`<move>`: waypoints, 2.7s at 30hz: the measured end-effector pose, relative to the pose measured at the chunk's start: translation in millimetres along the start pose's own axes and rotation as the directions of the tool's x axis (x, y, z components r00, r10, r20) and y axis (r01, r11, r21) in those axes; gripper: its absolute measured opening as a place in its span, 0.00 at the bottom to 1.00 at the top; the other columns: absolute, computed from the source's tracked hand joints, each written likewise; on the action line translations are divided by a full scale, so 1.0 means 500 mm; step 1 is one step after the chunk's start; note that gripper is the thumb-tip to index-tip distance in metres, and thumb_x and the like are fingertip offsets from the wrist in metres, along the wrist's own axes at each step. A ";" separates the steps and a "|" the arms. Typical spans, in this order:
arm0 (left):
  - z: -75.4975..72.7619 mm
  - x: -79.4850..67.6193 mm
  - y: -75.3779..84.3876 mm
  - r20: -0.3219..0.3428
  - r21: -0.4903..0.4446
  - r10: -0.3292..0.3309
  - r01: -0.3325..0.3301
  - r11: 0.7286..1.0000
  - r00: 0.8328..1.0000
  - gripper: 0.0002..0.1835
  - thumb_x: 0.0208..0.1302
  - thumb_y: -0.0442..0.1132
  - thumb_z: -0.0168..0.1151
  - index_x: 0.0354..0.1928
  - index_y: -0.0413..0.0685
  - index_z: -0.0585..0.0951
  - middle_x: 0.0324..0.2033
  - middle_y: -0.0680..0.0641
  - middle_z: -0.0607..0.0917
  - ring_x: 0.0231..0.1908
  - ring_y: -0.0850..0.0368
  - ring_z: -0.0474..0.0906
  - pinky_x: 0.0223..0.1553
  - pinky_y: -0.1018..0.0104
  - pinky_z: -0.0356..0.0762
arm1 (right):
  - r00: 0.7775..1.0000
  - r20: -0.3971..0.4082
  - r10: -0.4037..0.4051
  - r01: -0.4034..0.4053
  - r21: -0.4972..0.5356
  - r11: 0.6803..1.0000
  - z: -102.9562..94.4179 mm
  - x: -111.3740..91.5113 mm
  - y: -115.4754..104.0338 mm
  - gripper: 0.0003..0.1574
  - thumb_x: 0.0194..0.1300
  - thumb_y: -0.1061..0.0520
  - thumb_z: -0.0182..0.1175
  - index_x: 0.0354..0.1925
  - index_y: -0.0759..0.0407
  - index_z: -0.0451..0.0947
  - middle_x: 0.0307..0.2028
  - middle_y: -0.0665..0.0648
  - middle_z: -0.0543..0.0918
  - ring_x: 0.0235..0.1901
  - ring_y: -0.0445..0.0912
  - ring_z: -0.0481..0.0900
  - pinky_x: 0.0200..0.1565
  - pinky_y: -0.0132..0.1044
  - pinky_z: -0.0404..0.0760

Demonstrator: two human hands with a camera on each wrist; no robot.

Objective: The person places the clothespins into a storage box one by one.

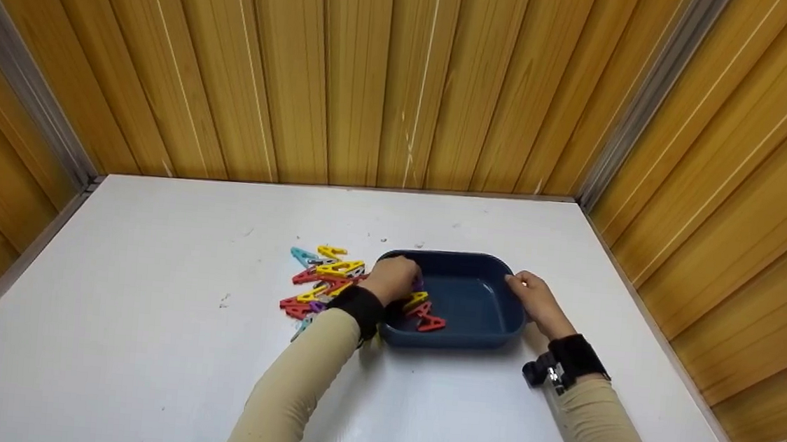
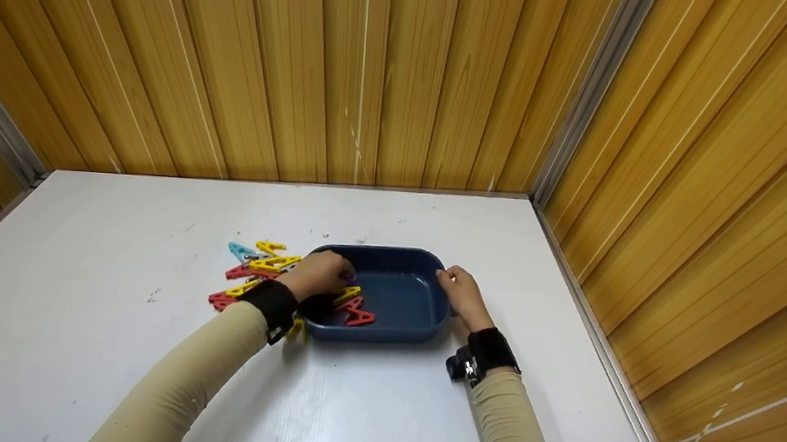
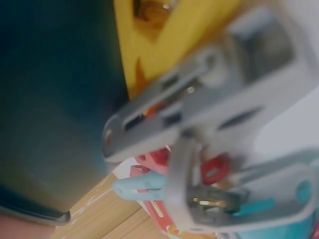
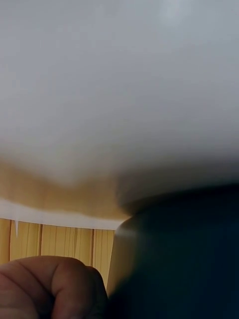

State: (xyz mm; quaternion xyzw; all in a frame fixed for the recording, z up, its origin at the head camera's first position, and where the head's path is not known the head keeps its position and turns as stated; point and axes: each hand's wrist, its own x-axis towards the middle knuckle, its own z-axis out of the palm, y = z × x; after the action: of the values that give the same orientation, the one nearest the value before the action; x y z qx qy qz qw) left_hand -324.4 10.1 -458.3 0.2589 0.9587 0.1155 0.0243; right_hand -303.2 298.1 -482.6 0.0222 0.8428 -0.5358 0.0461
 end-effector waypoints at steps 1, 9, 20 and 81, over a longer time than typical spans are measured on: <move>0.000 0.000 0.000 -0.002 0.001 0.001 -0.001 1.000 1.000 0.09 0.68 0.38 0.66 0.45 0.45 0.90 0.44 0.46 0.92 0.48 0.50 0.88 0.53 0.56 0.85 | 1.000 -0.002 0.001 -0.001 0.003 1.000 0.000 0.000 0.000 0.17 0.78 0.50 0.51 0.30 0.53 0.67 0.21 0.44 0.65 0.18 0.34 0.65 0.20 0.26 0.66; -0.003 -0.006 0.002 -0.020 0.001 0.011 -0.011 1.000 1.000 0.08 0.68 0.39 0.67 0.44 0.45 0.90 0.43 0.47 0.92 0.46 0.51 0.88 0.52 0.56 0.85 | 1.000 0.001 0.014 -0.014 0.018 1.000 0.003 0.001 0.000 0.17 0.78 0.50 0.51 0.30 0.53 0.68 0.20 0.43 0.66 0.18 0.35 0.67 0.19 0.26 0.68; -0.009 -0.009 0.002 -0.001 -0.039 -0.004 0.004 0.999 1.000 0.11 0.69 0.38 0.65 0.48 0.44 0.90 0.48 0.46 0.91 0.51 0.50 0.87 0.56 0.56 0.84 | 0.999 -0.041 -0.023 0.023 -0.017 1.000 0.006 0.002 -0.003 0.17 0.78 0.53 0.52 0.29 0.54 0.68 0.24 0.45 0.66 0.23 0.36 0.66 0.23 0.27 0.66; -0.079 -0.258 -0.239 -0.022 -0.193 -0.135 0.128 0.973 0.991 0.16 0.65 0.30 0.66 0.54 0.34 0.85 0.45 0.35 0.89 0.47 0.41 0.86 0.54 0.48 0.84 | 1.000 0.000 -0.021 0.021 0.006 1.000 0.000 -0.004 -0.014 0.18 0.78 0.51 0.52 0.29 0.53 0.66 0.21 0.44 0.64 0.18 0.35 0.64 0.20 0.26 0.66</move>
State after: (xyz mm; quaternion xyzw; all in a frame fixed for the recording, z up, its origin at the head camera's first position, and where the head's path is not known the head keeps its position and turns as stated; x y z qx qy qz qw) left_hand -275.7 -163.1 -449.5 0.1892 0.9585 0.2095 0.0399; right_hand -301.7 295.1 -476.1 0.0137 0.8415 -0.5386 0.0405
